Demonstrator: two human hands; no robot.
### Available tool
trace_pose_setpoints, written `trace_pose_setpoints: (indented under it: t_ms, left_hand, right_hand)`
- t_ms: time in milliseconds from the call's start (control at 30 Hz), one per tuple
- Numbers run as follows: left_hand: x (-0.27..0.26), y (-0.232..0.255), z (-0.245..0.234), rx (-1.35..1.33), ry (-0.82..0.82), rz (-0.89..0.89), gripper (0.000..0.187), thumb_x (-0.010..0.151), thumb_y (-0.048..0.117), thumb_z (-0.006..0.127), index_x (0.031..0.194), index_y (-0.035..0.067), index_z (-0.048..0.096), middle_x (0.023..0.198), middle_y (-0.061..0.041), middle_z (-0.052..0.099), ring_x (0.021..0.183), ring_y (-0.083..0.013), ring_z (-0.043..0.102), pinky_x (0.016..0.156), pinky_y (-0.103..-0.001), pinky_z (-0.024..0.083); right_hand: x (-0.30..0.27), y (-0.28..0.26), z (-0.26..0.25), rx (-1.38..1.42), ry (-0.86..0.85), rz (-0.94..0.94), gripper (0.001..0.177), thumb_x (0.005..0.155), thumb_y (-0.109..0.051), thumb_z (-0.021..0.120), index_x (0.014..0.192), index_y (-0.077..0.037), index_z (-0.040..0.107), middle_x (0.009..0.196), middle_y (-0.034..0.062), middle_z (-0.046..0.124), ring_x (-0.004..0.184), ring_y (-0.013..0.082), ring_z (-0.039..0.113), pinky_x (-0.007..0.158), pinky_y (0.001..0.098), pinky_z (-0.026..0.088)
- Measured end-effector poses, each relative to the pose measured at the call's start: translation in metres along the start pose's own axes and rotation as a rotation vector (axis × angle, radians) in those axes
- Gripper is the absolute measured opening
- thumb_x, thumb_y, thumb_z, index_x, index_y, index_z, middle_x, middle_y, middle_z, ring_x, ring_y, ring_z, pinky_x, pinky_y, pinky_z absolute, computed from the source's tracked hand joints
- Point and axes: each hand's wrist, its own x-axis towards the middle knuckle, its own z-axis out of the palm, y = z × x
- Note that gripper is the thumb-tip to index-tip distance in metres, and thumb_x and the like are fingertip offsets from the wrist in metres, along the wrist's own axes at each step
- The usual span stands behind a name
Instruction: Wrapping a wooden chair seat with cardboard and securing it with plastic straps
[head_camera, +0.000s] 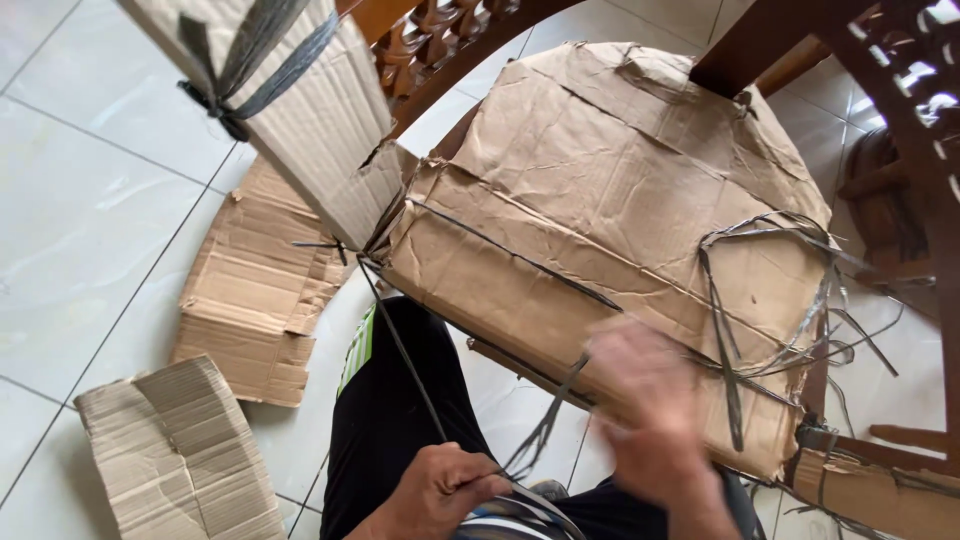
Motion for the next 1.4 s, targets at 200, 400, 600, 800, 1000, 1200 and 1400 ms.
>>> trace_pose_setpoints:
  t_ms: [200, 400, 600, 800, 1000, 1200, 1400]
  left_hand:
    - [0.032, 0.034, 0.013, 0.027, 0.000, 0.148, 0.020, 0.093, 0.022, 0.077, 0.080, 0.007, 0.076, 0.057, -0.003, 0.063, 0.048, -0.0165, 0.053, 0.050, -0.030, 0.047]
    - [0.085, 0.089, 0.019, 0.084, -0.065, 0.081, 0.017, 0.093, 0.019, 0.073, 0.083, 0.006, 0.077, 0.057, 0.002, 0.062, 0.045, -0.0111, 0.046, 0.044, -0.027, 0.042]
    - [0.181, 0.086, 0.030, 0.539, -0.140, 0.395, 0.022, 0.100, 0.023, 0.064, 0.081, 0.011, 0.065, 0.054, -0.001, 0.061, 0.037, -0.0127, 0.046, 0.036, -0.032, 0.038]
    - [0.293, 0.039, 0.062, 0.169, -0.165, 0.319, 0.025, 0.105, 0.029, 0.057, 0.089, 0.013, 0.067, 0.075, -0.012, 0.071, 0.075, -0.0220, 0.065, 0.076, -0.042, 0.054]
    - [0.346, 0.020, 0.060, 0.071, -0.028, 0.155, 0.033, 0.107, 0.035, 0.058, 0.082, 0.017, 0.068, 0.055, 0.008, 0.047, 0.055, -0.0079, 0.042, 0.056, -0.023, 0.038]
    - [0.377, 0.025, 0.077, -0.082, 0.064, 0.069, 0.035, 0.108, 0.032, 0.056, 0.080, 0.016, 0.067, 0.053, 0.013, 0.037, 0.049, -0.0011, 0.033, 0.049, -0.017, 0.026]
    - [0.437, 0.016, 0.097, -0.081, 0.204, 0.111, 0.035, 0.105, 0.035, 0.060, 0.076, 0.017, 0.069, 0.051, 0.006, 0.045, 0.050, -0.0059, 0.039, 0.050, -0.021, 0.030]
  right_hand:
    - [0.004, -0.004, -0.018, 0.920, -0.915, 0.116, 0.033, 0.097, -0.034, 0.061, 0.105, -0.004, 0.071, 0.090, 0.0091, 0.077, 0.066, 0.0295, 0.068, 0.061, 0.0380, 0.053]
    - [-0.033, 0.072, -0.042, 1.210, -0.593, 0.514, 0.034, 0.100, -0.027, 0.060, 0.081, -0.001, 0.069, 0.070, 0.0028, 0.065, 0.060, 0.0116, 0.050, 0.055, 0.0267, 0.040]
    - [-0.050, 0.133, -0.051, 1.704, -0.120, 0.411, 0.016, 0.100, -0.012, 0.061, 0.092, -0.001, 0.069, 0.073, 0.0042, 0.058, 0.054, 0.0082, 0.043, 0.044, 0.0235, 0.033]
    - [-0.026, 0.167, -0.072, 1.723, 0.463, 0.490, 0.023, 0.111, -0.025, 0.046, 0.099, -0.008, 0.056, 0.063, -0.0056, 0.030, 0.050, 0.0064, 0.040, 0.044, 0.0168, 0.036]
    - [-0.017, 0.182, -0.071, 1.627, 0.651, 0.572, 0.021, 0.110, -0.028, 0.050, 0.104, -0.009, 0.054, 0.066, -0.0058, 0.029, 0.054, 0.0058, 0.040, 0.046, 0.0146, 0.034]
    - [-0.002, 0.215, -0.033, 1.567, 0.724, 0.731, 0.017, 0.108, -0.032, 0.055, 0.107, -0.016, 0.063, 0.066, -0.0044, 0.037, 0.055, 0.0091, 0.046, 0.045, 0.0162, 0.037]
    - [0.003, 0.240, -0.004, 1.565, 0.646, 0.913, 0.018, 0.109, -0.027, 0.052, 0.108, -0.011, 0.060, 0.066, -0.0037, 0.036, 0.055, 0.0101, 0.047, 0.045, 0.0171, 0.036]
